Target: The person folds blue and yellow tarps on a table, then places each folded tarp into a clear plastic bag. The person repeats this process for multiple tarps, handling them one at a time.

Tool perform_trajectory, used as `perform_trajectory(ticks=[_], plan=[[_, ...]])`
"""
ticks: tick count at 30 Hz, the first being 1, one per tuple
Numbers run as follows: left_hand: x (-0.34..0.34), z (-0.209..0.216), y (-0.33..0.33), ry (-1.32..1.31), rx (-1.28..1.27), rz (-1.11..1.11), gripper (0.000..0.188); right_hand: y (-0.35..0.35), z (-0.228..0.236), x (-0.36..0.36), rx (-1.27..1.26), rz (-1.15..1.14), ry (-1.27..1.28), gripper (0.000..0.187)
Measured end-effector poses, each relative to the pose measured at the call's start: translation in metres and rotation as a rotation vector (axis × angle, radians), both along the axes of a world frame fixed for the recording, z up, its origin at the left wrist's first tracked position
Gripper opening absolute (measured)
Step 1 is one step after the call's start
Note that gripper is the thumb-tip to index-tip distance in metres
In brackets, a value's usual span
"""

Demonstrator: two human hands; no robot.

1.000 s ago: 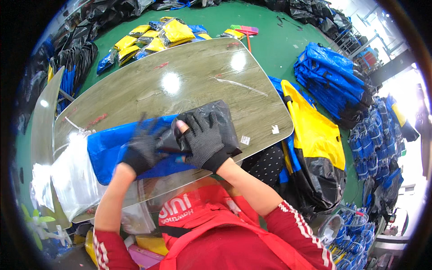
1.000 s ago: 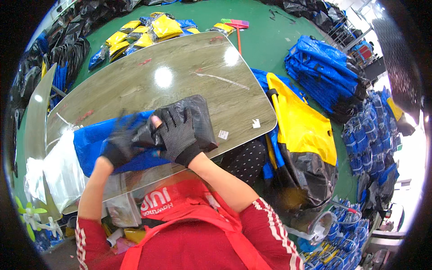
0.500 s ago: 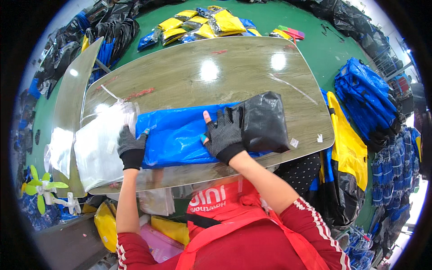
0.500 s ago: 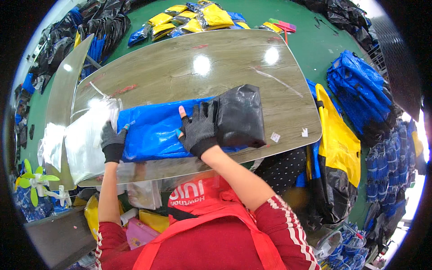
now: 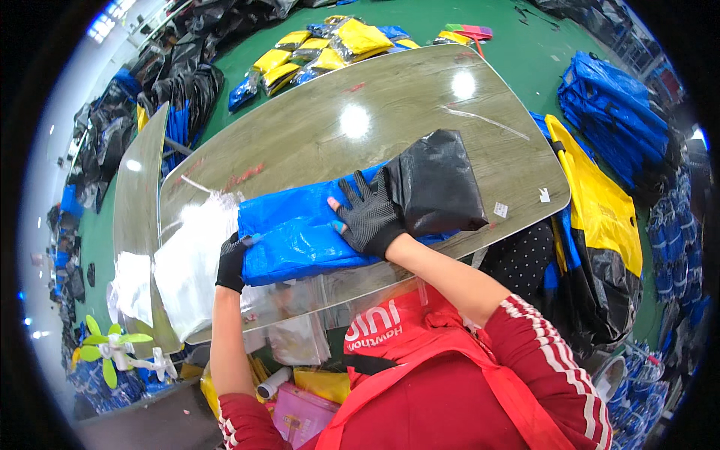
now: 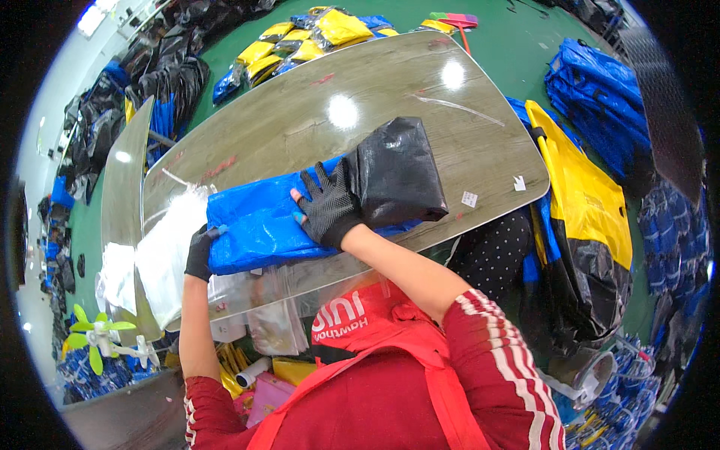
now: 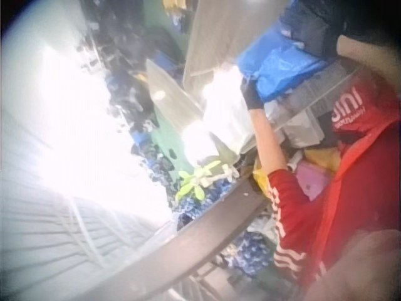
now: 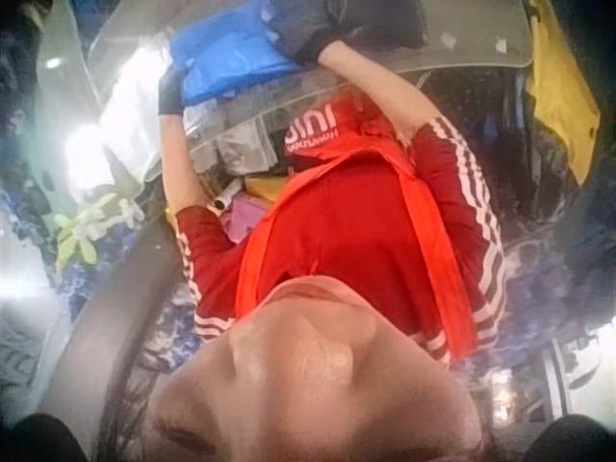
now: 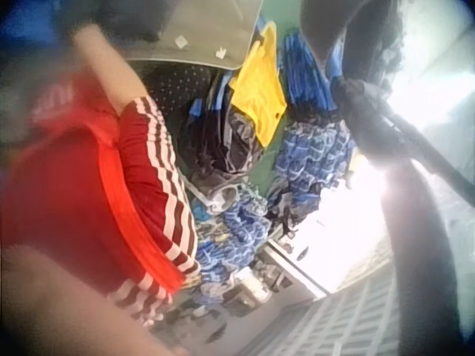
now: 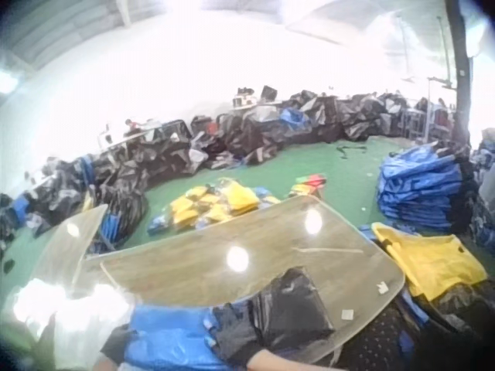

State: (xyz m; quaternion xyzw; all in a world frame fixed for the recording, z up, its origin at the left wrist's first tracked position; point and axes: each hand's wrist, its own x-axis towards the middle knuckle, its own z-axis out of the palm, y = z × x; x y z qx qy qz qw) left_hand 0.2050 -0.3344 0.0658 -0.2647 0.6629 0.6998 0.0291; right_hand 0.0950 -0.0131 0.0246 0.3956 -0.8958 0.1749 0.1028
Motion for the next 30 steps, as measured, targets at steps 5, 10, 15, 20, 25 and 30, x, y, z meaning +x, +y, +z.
perform_trajectory(ticks=[5, 10, 15, 20, 25, 30], plan=[[-0.053, 0.06, 0.051, 0.133, -0.157, -0.068, 0.024, 0.028, -0.018, 0.016, -0.262, -0.012, -0.022, 0.046], [-0.147, 0.103, 0.243, 0.688, -1.114, -0.785, 0.015, 0.024, -0.06, 0.024, -0.782, -0.293, -0.531, 0.046], [-0.166, 0.046, 0.371, 0.297, -0.462, -0.789, 0.046, 0.031, -0.09, 0.033, -0.829, -0.168, -0.676, 0.047], [-0.152, 0.025, 0.38, 0.676, -1.277, -0.891, 0.047, 0.045, -0.079, 0.042, -0.772, -0.13, -0.568, 0.048], [-0.156, 0.013, 0.377, 0.685, -1.607, -0.741, 0.057, 0.117, -0.005, 0.063, -0.085, -0.019, -0.345, 0.046], [-0.157, -0.013, 0.382, 0.529, -1.6, -0.702, 0.063, 0.145, 0.1, 0.002, 0.232, 0.356, -0.559, 0.048]])
